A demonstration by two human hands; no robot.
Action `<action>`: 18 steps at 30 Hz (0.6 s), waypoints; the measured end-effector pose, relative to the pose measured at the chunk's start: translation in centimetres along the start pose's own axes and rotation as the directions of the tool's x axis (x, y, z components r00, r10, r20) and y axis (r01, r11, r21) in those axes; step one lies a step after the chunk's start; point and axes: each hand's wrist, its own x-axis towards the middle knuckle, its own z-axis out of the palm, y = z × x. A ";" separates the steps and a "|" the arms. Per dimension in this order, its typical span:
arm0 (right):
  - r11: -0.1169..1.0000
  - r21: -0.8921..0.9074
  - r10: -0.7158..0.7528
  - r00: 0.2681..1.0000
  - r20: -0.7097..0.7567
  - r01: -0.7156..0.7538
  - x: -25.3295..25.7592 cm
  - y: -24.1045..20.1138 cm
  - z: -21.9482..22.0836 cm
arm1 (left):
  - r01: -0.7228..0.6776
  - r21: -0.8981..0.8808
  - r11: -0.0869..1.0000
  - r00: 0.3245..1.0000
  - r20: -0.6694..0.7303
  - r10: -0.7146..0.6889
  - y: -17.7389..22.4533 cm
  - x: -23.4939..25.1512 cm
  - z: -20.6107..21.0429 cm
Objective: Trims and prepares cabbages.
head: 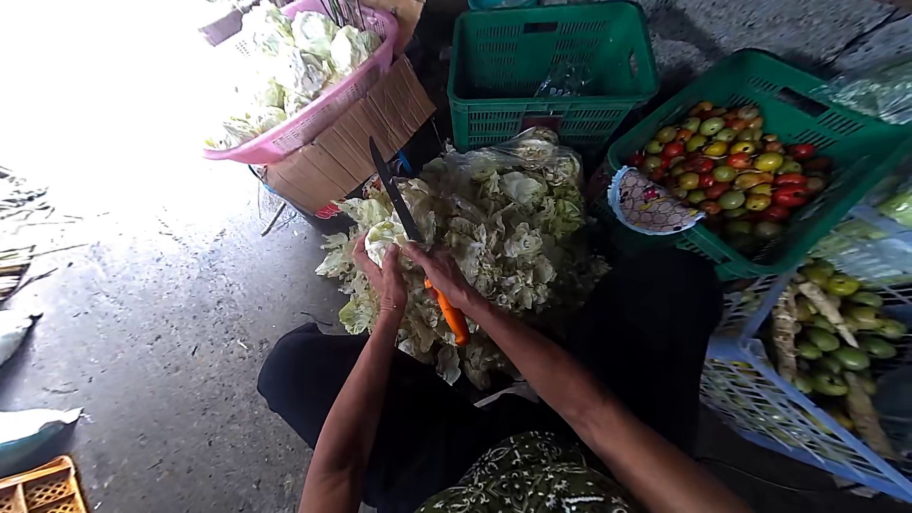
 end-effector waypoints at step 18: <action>0.816 -0.563 -0.305 0.925 -0.228 0.130 -1.0 -1.5 -2.4 | 0.319 -0.355 0.879 0.943 0.216 -0.255 2.9 0.6 1.4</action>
